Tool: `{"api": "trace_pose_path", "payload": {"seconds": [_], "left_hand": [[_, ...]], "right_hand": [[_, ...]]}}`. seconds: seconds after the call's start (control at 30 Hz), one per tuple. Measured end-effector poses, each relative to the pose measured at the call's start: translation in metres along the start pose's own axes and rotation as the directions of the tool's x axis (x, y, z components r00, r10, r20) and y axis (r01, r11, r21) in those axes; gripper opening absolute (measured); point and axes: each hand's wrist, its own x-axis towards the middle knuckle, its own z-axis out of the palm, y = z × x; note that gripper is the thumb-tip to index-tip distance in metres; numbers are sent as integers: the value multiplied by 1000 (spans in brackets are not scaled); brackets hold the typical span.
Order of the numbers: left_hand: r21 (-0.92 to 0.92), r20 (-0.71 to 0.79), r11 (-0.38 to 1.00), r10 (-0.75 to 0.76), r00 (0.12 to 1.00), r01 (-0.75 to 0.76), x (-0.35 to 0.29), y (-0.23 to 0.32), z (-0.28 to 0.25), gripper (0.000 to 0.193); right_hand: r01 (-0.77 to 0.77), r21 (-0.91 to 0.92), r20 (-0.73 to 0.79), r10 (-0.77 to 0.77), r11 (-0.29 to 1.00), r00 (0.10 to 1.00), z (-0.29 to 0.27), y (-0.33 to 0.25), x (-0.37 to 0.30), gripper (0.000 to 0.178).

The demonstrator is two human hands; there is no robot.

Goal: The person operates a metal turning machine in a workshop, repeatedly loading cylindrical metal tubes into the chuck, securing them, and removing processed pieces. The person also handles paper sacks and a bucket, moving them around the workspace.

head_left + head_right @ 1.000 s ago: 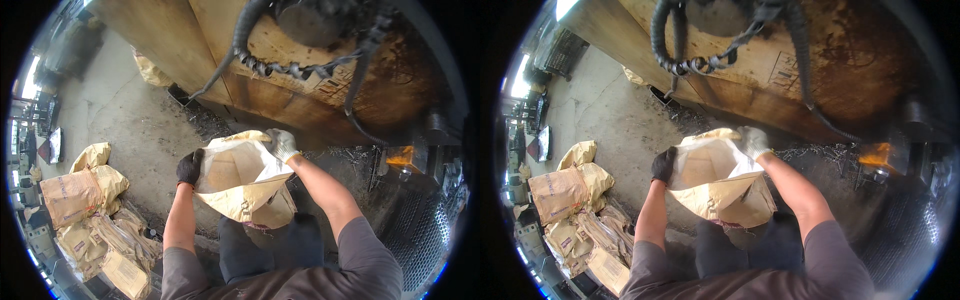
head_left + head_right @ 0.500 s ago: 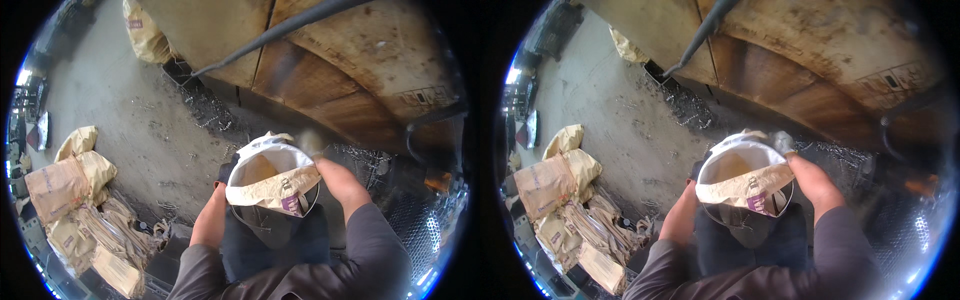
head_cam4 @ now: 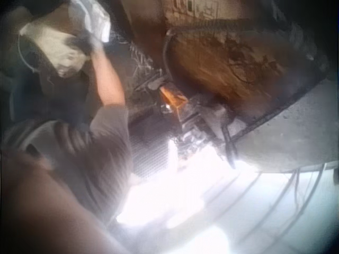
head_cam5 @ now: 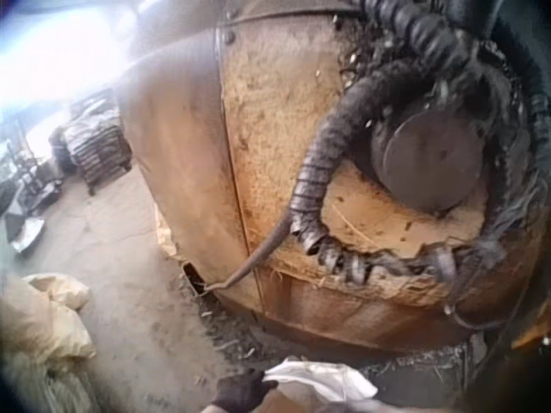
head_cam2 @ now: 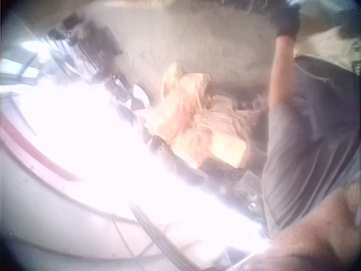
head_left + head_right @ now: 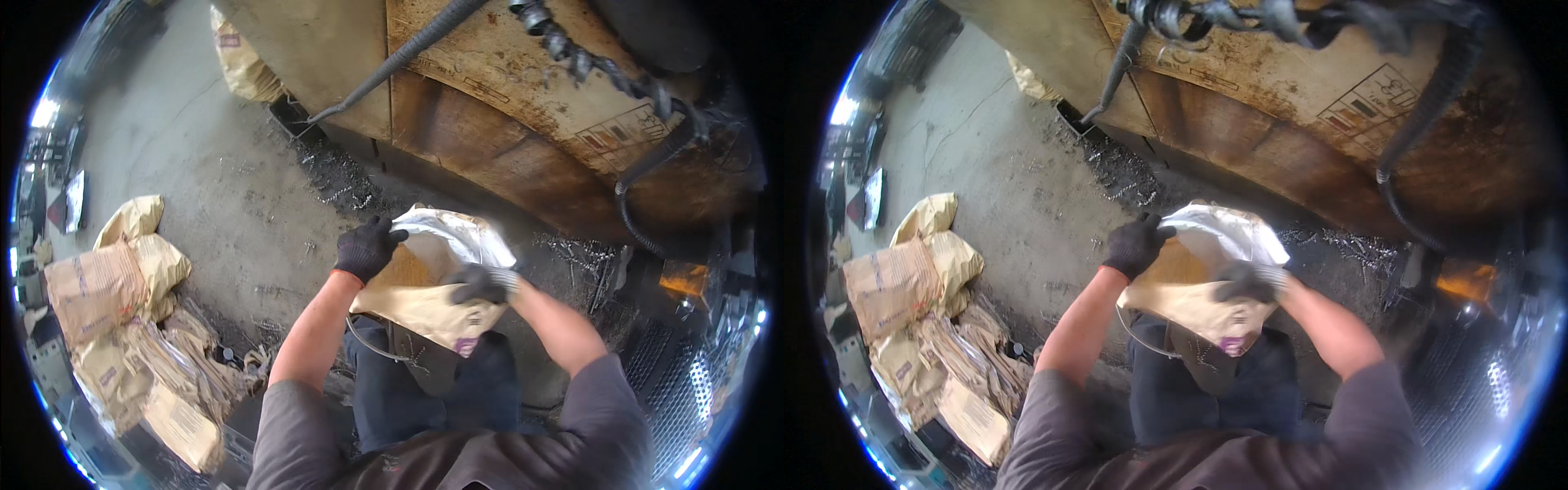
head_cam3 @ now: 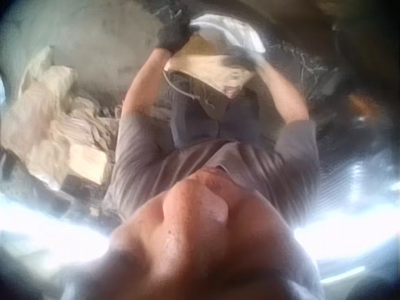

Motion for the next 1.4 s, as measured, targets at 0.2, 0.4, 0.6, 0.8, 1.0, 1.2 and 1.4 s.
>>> {"api": "trace_pose_path", "payload": {"seconds": [0.2,0.4,0.6,0.8,1.0,1.2,1.4], "left_hand": [[22,-24,1000,0,1000,0,-3,18,8,52],[121,-678,984,178,714,-130,-86,44,43,91],[-498,-224,630,-758,613,596,-172,37,90,51],[-637,27,435,-812,582,636,-165,-12,114,56],[-882,-114,395,-709,696,257,-155,-38,216,48],[-996,-11,-72,-540,842,-59,-123,-76,298,29],[-999,36,-38,-491,870,20,-153,-62,260,44]], "right_hand": [[-97,175,-40,105,980,994,117,120,-73,68],[-59,-505,-255,-84,861,963,167,110,-45,48],[29,-3,-246,-29,1000,969,178,100,-50,32],[199,-460,-366,-389,865,845,196,100,-37,23],[188,-891,-31,-468,413,883,205,141,-37,25],[13,-988,118,-706,-152,699,199,166,-13,41],[179,-583,-634,-582,792,509,181,120,-105,35]]}}
